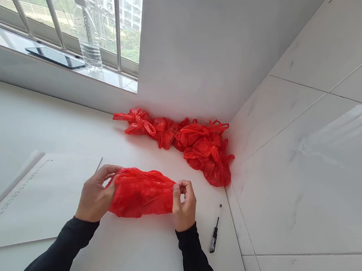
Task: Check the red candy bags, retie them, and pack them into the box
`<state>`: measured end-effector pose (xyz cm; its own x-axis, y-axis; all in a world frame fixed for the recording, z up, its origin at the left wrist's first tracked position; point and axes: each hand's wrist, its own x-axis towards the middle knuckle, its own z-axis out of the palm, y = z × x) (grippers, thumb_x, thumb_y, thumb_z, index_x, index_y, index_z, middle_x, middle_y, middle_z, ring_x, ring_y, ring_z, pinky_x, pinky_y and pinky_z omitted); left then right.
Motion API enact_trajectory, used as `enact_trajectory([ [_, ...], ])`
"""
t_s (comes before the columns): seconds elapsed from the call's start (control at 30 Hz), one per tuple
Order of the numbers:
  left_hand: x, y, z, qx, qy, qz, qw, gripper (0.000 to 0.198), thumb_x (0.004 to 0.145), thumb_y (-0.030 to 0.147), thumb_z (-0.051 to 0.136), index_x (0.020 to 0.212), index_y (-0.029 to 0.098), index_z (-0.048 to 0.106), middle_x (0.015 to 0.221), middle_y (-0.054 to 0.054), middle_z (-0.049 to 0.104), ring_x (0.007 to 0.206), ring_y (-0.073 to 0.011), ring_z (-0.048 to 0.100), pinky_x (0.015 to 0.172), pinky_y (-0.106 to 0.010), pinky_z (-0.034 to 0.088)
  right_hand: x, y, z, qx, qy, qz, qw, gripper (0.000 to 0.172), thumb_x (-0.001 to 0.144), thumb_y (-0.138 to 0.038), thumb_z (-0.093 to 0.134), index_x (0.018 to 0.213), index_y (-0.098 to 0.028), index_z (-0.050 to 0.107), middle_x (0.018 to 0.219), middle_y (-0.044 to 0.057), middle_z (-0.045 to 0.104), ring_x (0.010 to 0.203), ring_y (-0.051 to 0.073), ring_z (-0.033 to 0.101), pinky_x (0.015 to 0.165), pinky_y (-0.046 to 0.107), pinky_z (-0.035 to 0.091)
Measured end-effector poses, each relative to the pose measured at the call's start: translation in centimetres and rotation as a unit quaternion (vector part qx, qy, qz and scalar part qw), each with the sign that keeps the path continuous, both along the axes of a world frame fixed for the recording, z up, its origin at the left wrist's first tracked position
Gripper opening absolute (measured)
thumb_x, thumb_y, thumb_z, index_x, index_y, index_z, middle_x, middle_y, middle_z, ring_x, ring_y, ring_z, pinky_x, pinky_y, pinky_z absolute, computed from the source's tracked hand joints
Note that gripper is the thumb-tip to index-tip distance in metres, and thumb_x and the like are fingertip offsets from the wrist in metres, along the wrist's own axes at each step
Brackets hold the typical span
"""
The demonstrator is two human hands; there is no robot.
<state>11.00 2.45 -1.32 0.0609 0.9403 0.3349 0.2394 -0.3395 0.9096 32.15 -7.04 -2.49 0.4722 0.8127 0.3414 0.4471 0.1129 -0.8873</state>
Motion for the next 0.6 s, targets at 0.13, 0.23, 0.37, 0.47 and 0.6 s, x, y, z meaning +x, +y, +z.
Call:
enact_trajectory([
  [0.13,-1.0,0.9,0.4,-0.027,-0.021,0.016,0.999,0.022,0.091,0.041,0.051,0.096,0.022,0.058,0.099,-0.006,0.067,0.095,-0.0227,0.064,0.09,-0.041,0.051,1.3,0.3,-0.1,0.033,0.019,-0.041,0.998,0.02,0.096,-0.042,0.045,0.089,-0.023,0.045,0.085,0.001,0.053,0.078,0.017,0.054,0.074,0.031,0.045],
  [0.23,-0.5,0.0,1.3,-0.024,0.007,-0.037,0.999,0.027,0.087,0.043,0.059,0.107,0.024,0.061,0.105,-0.003,0.068,0.101,-0.0217,0.064,0.093,-0.037,0.05,0.7,0.2,0.2,0.031,0.007,-0.024,0.999,0.019,0.092,-0.039,0.05,0.101,-0.022,0.048,0.1,0.006,0.056,0.095,0.02,0.057,0.086,0.035,0.046],
  [0.37,-0.1,-1.9,2.1,-0.027,0.048,-0.067,0.996,0.029,0.081,0.046,0.069,0.102,0.027,0.067,0.096,0.0,0.071,0.09,-0.0204,0.066,0.084,-0.033,0.052,-0.4,0.4,2.2,-0.021,-0.044,0.064,0.997,0.03,0.085,-0.034,0.063,0.112,-0.022,0.056,0.073,-0.004,0.052,0.072,0.017,0.055,0.077,0.032,0.045],
  [0.47,-1.4,-2.8,2.6,-0.026,0.046,-0.011,0.999,0.024,0.085,0.049,0.063,0.091,0.026,0.069,0.091,0.0,0.071,0.087,-0.0199,0.065,0.082,-0.033,0.052,-0.4,1.3,5.1,-0.041,-0.085,0.129,0.987,0.014,0.088,-0.036,0.063,0.089,-0.022,0.062,0.062,-0.006,0.05,0.061,0.014,0.049,0.066,0.028,0.039],
  [0.6,-4.6,-4.2,4.1,-0.024,0.03,0.119,0.992,0.027,0.085,0.051,0.061,0.094,0.027,0.069,0.098,0.0,0.07,0.094,-0.0218,0.063,0.093,-0.039,0.049,0.2,2.8,8.4,-0.022,-0.094,0.129,0.987,0.023,0.098,-0.042,0.049,0.088,-0.022,0.055,0.073,-0.002,0.055,0.068,0.015,0.052,0.059,0.027,0.035],
])
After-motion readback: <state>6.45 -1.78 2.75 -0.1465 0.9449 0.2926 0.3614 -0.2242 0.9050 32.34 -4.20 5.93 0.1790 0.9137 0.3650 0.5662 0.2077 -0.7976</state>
